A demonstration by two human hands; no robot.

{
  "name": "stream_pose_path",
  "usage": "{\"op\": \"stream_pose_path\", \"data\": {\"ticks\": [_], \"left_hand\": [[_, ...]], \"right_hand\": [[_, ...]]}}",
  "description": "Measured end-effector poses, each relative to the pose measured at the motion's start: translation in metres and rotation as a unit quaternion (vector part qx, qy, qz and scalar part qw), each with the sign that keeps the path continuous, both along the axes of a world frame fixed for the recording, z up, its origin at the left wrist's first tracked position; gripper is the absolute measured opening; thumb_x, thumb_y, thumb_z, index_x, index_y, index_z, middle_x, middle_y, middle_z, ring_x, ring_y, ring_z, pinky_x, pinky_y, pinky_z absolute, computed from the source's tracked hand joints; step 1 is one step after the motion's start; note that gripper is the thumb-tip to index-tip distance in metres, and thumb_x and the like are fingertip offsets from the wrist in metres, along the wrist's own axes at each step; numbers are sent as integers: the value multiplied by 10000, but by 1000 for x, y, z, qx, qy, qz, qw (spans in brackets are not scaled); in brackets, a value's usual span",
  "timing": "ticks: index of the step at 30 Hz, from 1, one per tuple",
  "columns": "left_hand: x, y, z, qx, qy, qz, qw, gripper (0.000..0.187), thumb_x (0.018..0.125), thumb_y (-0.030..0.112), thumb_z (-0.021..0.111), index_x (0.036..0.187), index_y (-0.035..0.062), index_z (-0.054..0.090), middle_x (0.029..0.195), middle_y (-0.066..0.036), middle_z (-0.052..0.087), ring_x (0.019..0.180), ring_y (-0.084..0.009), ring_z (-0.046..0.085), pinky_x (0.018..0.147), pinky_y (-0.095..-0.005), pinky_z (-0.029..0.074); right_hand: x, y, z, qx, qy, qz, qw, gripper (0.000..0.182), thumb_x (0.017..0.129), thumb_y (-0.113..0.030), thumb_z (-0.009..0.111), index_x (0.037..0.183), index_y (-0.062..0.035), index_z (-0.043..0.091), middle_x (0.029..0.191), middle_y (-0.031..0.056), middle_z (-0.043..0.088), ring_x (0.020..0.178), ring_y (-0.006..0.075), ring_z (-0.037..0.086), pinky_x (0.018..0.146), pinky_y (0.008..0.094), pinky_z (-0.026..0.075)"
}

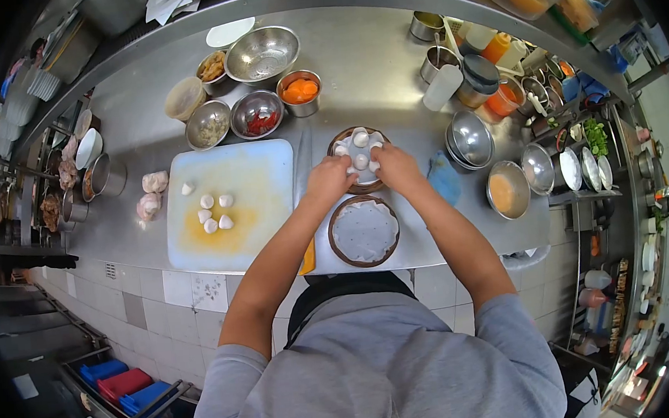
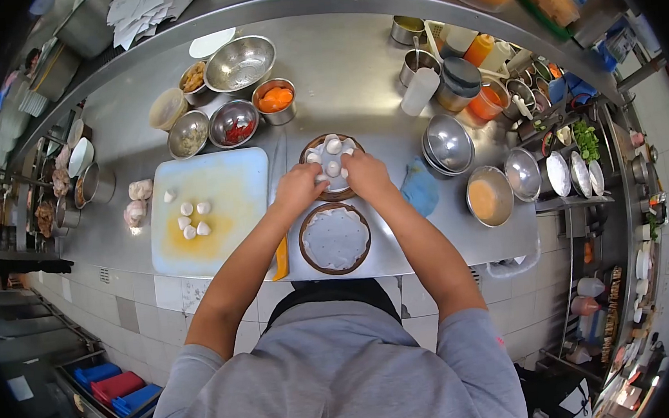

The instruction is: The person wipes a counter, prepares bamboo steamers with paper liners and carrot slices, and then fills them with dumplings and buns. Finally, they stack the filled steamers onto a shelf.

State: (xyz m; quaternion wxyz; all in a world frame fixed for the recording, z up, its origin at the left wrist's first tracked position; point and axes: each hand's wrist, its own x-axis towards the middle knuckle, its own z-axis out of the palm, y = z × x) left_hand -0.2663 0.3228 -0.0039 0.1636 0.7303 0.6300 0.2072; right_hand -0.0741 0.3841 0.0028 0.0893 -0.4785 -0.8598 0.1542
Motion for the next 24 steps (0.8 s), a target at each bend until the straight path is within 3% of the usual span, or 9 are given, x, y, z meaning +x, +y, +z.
{"op": "stream_pose_path", "data": {"ticks": [5, 8, 11, 16, 19, 24], "left_hand": [[1, 2, 1, -27, 23, -1, 999, 279, 804, 281, 752, 1002, 101, 675, 1018, -120, 659, 964, -321, 670, 807, -443, 545], [-2, 6, -3, -37, 47, -6, 998, 289, 791, 279, 765, 997, 98, 671, 1051, -123, 651, 955, -318, 677, 799, -441, 551], [10, 11, 2, -79, 102, 23, 991, 316, 779, 280, 776, 1013, 99, 664, 1072, -128, 652, 960, -324, 683, 799, -447, 555], [15, 13, 11, -90, 128, 36, 987, 358, 762, 292, 794, 1030, 98, 658, 1099, -143, 646, 981, -348, 684, 806, -457, 559], [11, 16, 8, -110, 116, 37, 986, 382, 756, 302, 803, 1045, 99, 658, 1128, -140, 629, 1016, -352, 669, 823, -456, 553], [-29, -30, 47, 4, -47, 67, 997, 309, 790, 226, 759, 1046, 78, 672, 1088, -143, 634, 1025, -351, 644, 864, -441, 532]], "right_hand": [[5, 4, 11, -53, -75, 57, 994, 249, 775, -215, 745, 1017, -162, 715, 1053, 110, 658, 1018, 319, 659, 846, 434, 544], [5, 11, 4, -46, -62, 93, 993, 227, 782, -259, 759, 997, -188, 745, 1006, 103, 701, 972, 297, 681, 811, 428, 554], [-1, 16, 10, -122, -80, 68, 987, 223, 787, -294, 761, 975, -174, 745, 999, 84, 721, 966, 281, 686, 818, 424, 551], [0, 19, 3, -95, -47, 94, 990, 232, 780, -269, 750, 950, -111, 734, 956, 137, 723, 927, 315, 684, 804, 436, 538], [-3, 23, -6, -113, -53, 108, 986, 255, 769, -267, 753, 937, -77, 726, 977, 155, 717, 887, 332, 688, 770, 447, 540], [-14, 11, 26, -81, 18, 69, 994, 223, 811, -197, 730, 968, -39, 718, 980, 171, 711, 867, 330, 690, 753, 419, 541]]}}
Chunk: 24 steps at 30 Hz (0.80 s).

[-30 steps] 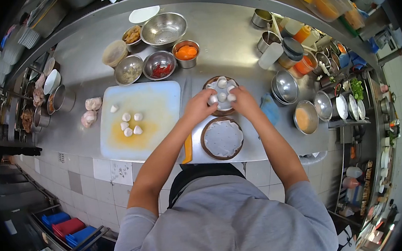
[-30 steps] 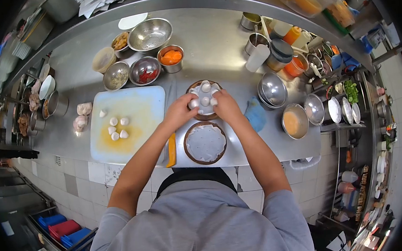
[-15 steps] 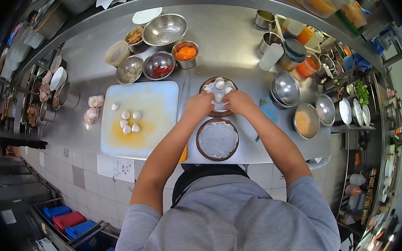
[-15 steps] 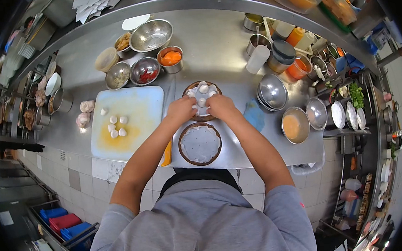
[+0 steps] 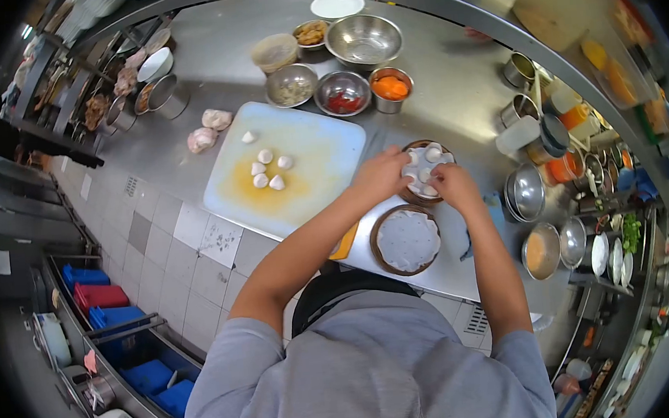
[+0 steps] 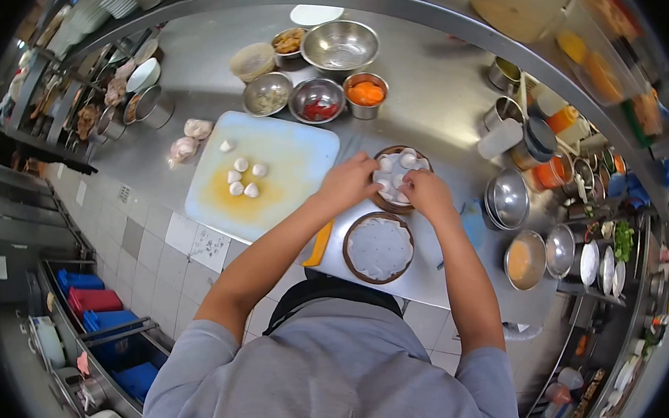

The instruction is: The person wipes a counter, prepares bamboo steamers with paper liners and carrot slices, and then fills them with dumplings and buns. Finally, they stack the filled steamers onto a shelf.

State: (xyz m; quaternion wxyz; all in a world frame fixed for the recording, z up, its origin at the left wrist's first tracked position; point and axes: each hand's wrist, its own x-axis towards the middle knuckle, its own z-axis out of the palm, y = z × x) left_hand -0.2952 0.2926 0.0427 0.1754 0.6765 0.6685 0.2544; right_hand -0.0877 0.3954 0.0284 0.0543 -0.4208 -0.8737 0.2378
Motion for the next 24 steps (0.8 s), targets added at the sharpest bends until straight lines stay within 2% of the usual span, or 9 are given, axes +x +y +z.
{"op": "stream_pose_path", "data": {"ticks": [3, 5, 7, 11, 13, 16, 19, 22, 24], "left_hand": [[-79, -49, -1, -6, -16, 68, 998, 258, 817, 149, 700, 1056, 59, 668, 1093, -140, 631, 1002, -350, 633, 877, -430, 519], [-140, -93, -15, -38, 15, 130, 991, 303, 819, 126, 691, 1117, 79, 662, 1124, -145, 618, 1025, -350, 628, 895, -431, 511], [-170, -127, -18, -55, 83, 170, 980, 303, 826, 66, 624, 1127, 77, 661, 1119, -151, 618, 1024, -358, 626, 901, -438, 512], [-194, -149, -44, -104, 118, 104, 982, 291, 842, 25, 542, 1107, 72, 652, 1147, -159, 618, 1005, -362, 643, 857, -446, 532], [-193, -151, -46, -166, 139, 89, 972, 282, 856, 14, 508, 1096, 71, 646, 1167, -162, 617, 991, -360, 653, 830, -450, 541], [-198, -157, -54, -157, 148, 87, 973, 241, 840, 60, 583, 1075, 74, 636, 1097, -165, 652, 910, -362, 673, 786, -456, 547], [-188, -165, -34, -140, 98, 82, 982, 275, 824, 130, 672, 1089, 81, 621, 984, -168, 666, 880, -361, 675, 769, -458, 546], [-157, -164, -28, -100, -22, 53, 993, 365, 785, 187, 742, 1115, 84, 623, 967, -165, 696, 885, -362, 679, 770, -447, 545], [-119, -154, -22, -105, -86, 19, 991, 400, 795, 217, 762, 1148, 82, 629, 968, -151, 698, 831, -342, 670, 754, -426, 540]], "right_hand": [[-31, -22, 4, -43, 127, 44, 990, 258, 843, -216, 708, 1047, -58, 701, 1045, 172, 691, 957, 343, 667, 832, 418, 531], [-72, -51, 12, -115, 141, 82, 980, 303, 865, -159, 671, 1151, -62, 662, 1119, 180, 655, 1041, 343, 639, 880, 399, 515], [-119, -76, 6, -102, 170, 159, 967, 436, 873, -107, 624, 1307, -105, 594, 1233, 170, 601, 1150, 345, 589, 982, 407, 484], [-238, -103, -43, -19, 185, 206, 961, 503, 851, -94, 596, 1350, -152, 582, 1379, 151, 537, 1276, 355, 501, 1039, 423, 450], [-281, -112, -52, 34, 149, 218, 964, 491, 809, -83, 637, 1298, -124, 622, 1331, 112, 561, 1232, 377, 515, 1038, 433, 442], [-299, -119, -47, 16, 72, 258, 963, 443, 804, -105, 646, 1247, -119, 651, 1272, 83, 589, 1158, 359, 545, 1003, 447, 455], [-291, -118, -79, 31, 86, 239, 967, 389, 789, -94, 663, 1178, -102, 672, 1197, 93, 620, 1093, 343, 565, 973, 437, 465], [-237, -119, -67, -71, 230, 154, 958, 391, 775, -73, 685, 1165, -88, 666, 1149, 135, 635, 1050, 348, 592, 950, 405, 483], [-182, -118, -47, -177, 318, -3, 931, 350, 813, -73, 715, 1157, -71, 651, 1107, 92, 641, 996, 247, 632, 874, 334, 514]]}}
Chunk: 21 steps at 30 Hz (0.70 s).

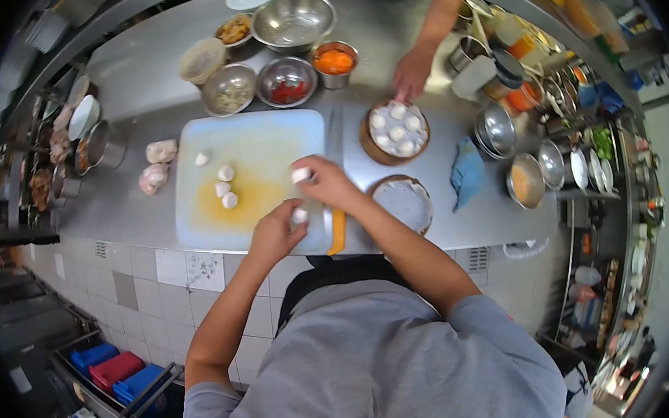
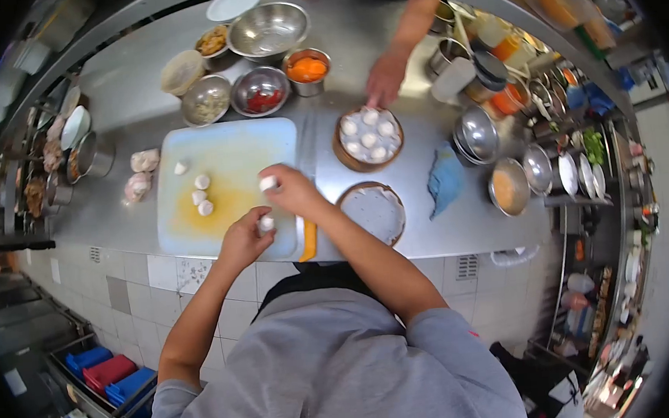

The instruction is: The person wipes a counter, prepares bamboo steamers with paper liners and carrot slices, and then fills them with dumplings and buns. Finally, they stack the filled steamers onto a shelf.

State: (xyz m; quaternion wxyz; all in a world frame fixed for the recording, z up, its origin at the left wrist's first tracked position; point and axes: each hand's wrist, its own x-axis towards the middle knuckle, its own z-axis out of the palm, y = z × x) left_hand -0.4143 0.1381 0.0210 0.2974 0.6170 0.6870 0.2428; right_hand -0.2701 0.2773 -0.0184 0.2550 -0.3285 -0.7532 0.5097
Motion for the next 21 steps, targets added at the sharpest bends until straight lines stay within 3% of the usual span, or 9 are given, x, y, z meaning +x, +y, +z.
{"op": "stream_pose_path", "data": {"ticks": [1, 2, 3, 5, 8, 11, 15, 21], "left_hand": [[22, 5, 1, 21, -29, -18, 999, 397, 791, 209, 773, 1142, 86, 637, 933, -136, 689, 790, -321, 658, 731, -415, 534], [42, 11, 1, 42, -56, -35, 997, 393, 787, 202, 785, 1137, 89, 645, 898, -122, 679, 750, -301, 646, 708, -405, 529], [62, 20, 1, 98, -44, -83, 991, 403, 774, 210, 799, 1133, 96, 656, 962, -114, 678, 824, -290, 637, 745, -394, 521], [97, 42, 1, 167, -28, -165, 972, 415, 753, 227, 815, 1123, 105, 673, 1096, -104, 653, 966, -286, 603, 826, -393, 497], [135, 70, -7, 184, 11, -249, 951, 420, 734, 247, 817, 1108, 107, 687, 1295, -105, 568, 1151, -323, 516, 946, -431, 438], [155, 78, -17, 145, 103, -277, 944, 412, 728, 254, 817, 1090, 102, 692, 1457, -127, 436, 1350, -424, 362, 1090, -510, 327], [164, 70, -28, 155, 118, -238, 952, 390, 726, 243, 820, 1063, 100, 688, 1472, -133, 424, 1411, -461, 288, 1149, -565, 264], [166, 71, -34, 125, 139, -234, 954, 400, 725, 234, 826, 1070, 105, 672, 1484, -151, 412, 1454, -456, 218, 1159, -603, 245]], "right_hand": [[34, 0, 17, -103, -1, -58, 993, 342, 832, -82, 723, 1165, -72, 645, 1106, 67, 637, 989, 201, 635, 850, 310, 519], [72, 1, 23, -63, 30, -104, 992, 353, 836, -89, 743, 1173, -76, 637, 1104, 29, 621, 986, 130, 613, 824, 267, 514], [108, 0, 21, -59, 101, -159, 980, 350, 806, -51, 739, 1143, -66, 642, 1083, 52, 615, 879, 129, 605, 739, 280, 523], [170, -5, 37, 12, 11, -232, 973, 337, 807, -40, 726, 1133, -56, 641, 1067, 71, 626, 894, 166, 616, 759, 288, 521], [213, -27, 63, 67, -133, -210, 966, 344, 778, -26, 723, 1112, -54, 644, 1059, 98, 636, 918, 248, 627, 805, 334, 521], [223, -37, 43, 242, -224, -109, 938, 332, 735, -8, 709, 1059, -59, 665, 1059, 106, 644, 945, 305, 606, 837, 389, 507], [221, -34, 21, 270, -242, -106, 926, 244, 724, -6, 677, 955, -79, 704, 1055, 78, 635, 968, 294, 585, 837, 409, 494], [219, -25, 17, 245, -282, -123, 920, 251, 738, -40, 681, 977, -110, 719, 1073, 90, 618, 973, 307, 587, 857, 416, 493]]}}
